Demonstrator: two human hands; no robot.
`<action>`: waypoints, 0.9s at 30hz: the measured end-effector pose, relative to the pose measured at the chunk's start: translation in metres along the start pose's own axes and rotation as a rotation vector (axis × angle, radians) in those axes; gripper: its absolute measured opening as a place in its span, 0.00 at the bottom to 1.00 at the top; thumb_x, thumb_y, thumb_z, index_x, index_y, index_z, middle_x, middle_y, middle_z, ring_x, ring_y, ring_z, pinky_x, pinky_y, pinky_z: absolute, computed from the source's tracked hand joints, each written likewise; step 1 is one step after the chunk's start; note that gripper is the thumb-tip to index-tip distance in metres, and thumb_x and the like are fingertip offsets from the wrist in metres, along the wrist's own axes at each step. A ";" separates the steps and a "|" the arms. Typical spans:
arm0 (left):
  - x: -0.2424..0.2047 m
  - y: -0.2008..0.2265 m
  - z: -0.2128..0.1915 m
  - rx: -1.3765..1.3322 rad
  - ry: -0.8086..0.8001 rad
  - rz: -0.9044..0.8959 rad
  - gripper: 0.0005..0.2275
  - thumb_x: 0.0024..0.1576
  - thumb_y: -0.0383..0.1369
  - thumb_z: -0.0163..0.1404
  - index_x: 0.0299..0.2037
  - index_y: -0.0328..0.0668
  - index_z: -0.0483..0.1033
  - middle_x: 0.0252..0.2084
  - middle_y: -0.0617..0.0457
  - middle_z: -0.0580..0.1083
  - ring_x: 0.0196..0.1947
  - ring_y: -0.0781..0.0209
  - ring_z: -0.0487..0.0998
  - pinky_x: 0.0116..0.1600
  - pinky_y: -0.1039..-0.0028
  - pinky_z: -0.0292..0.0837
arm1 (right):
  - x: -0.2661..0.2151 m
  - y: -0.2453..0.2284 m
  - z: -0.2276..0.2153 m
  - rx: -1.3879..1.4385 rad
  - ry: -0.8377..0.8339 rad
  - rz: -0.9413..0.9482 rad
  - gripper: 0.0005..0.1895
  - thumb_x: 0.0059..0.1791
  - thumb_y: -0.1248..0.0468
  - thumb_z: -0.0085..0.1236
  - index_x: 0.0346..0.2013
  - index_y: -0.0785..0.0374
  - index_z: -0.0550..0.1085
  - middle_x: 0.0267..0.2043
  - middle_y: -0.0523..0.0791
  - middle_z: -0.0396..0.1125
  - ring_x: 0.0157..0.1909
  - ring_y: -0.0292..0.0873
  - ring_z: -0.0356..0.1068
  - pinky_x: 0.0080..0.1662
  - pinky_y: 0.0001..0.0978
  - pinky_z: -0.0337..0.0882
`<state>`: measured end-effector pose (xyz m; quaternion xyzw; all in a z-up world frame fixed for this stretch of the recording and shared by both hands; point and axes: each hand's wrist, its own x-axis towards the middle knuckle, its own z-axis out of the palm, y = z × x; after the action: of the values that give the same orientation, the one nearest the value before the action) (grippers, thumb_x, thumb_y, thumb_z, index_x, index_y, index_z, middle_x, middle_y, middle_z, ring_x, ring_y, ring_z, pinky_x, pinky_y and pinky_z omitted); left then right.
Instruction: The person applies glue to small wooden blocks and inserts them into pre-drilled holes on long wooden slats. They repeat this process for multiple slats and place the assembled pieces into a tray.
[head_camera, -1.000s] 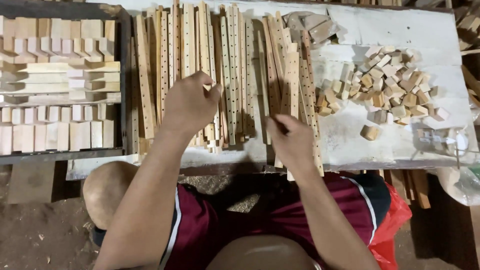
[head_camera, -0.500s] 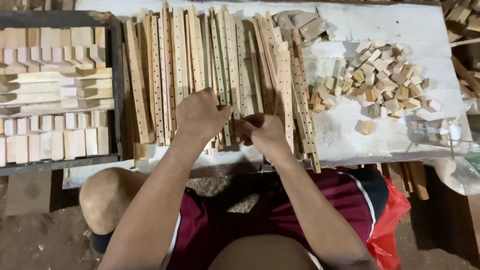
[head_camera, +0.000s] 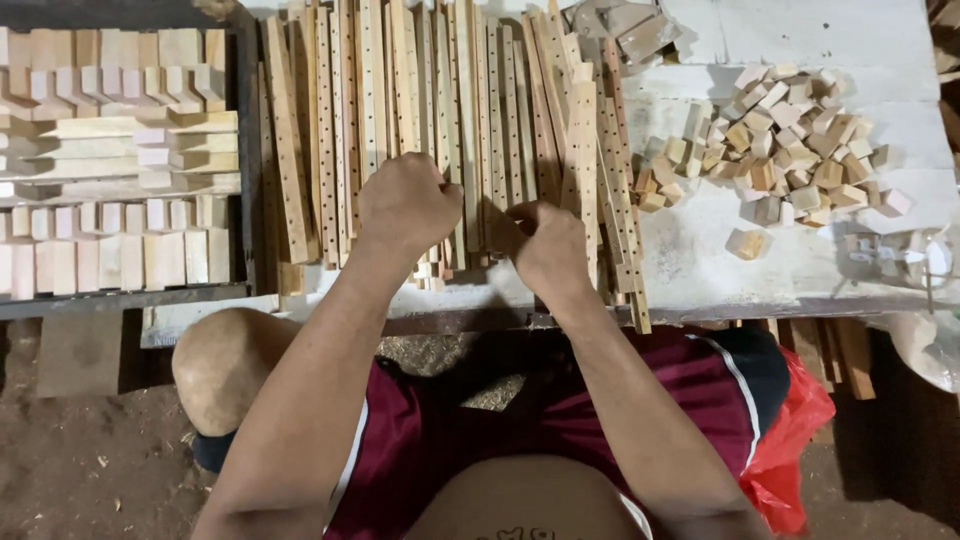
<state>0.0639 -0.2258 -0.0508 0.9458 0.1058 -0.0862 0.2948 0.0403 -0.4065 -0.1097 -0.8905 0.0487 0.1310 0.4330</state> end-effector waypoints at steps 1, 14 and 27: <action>0.001 -0.002 0.001 0.002 -0.003 -0.001 0.08 0.48 0.29 0.45 0.26 0.36 0.78 0.21 0.47 0.72 0.25 0.51 0.80 0.28 0.64 0.74 | -0.002 -0.009 -0.001 0.001 -0.001 0.003 0.18 0.50 0.55 0.61 0.49 0.63 0.81 0.43 0.54 0.77 0.44 0.53 0.79 0.45 0.36 0.79; -0.001 0.002 -0.007 0.049 -0.047 0.024 0.13 0.53 0.31 0.47 0.47 0.38 0.76 0.40 0.42 0.77 0.42 0.43 0.82 0.39 0.59 0.77 | 0.029 0.015 0.003 0.128 -0.126 0.066 0.20 0.50 0.58 0.60 0.48 0.73 0.78 0.30 0.59 0.74 0.26 0.47 0.77 0.28 0.30 0.79; -0.002 0.005 -0.007 0.045 -0.053 0.004 0.13 0.55 0.34 0.48 0.48 0.40 0.76 0.43 0.42 0.78 0.46 0.42 0.82 0.43 0.57 0.77 | -0.017 -0.039 -0.014 -0.088 -0.093 -0.031 0.15 0.51 0.64 0.53 0.49 0.64 0.81 0.43 0.56 0.77 0.47 0.58 0.77 0.50 0.43 0.77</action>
<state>0.0637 -0.2261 -0.0419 0.9497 0.0944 -0.1129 0.2764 0.0339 -0.3934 -0.0674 -0.9024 0.0089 0.1672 0.3971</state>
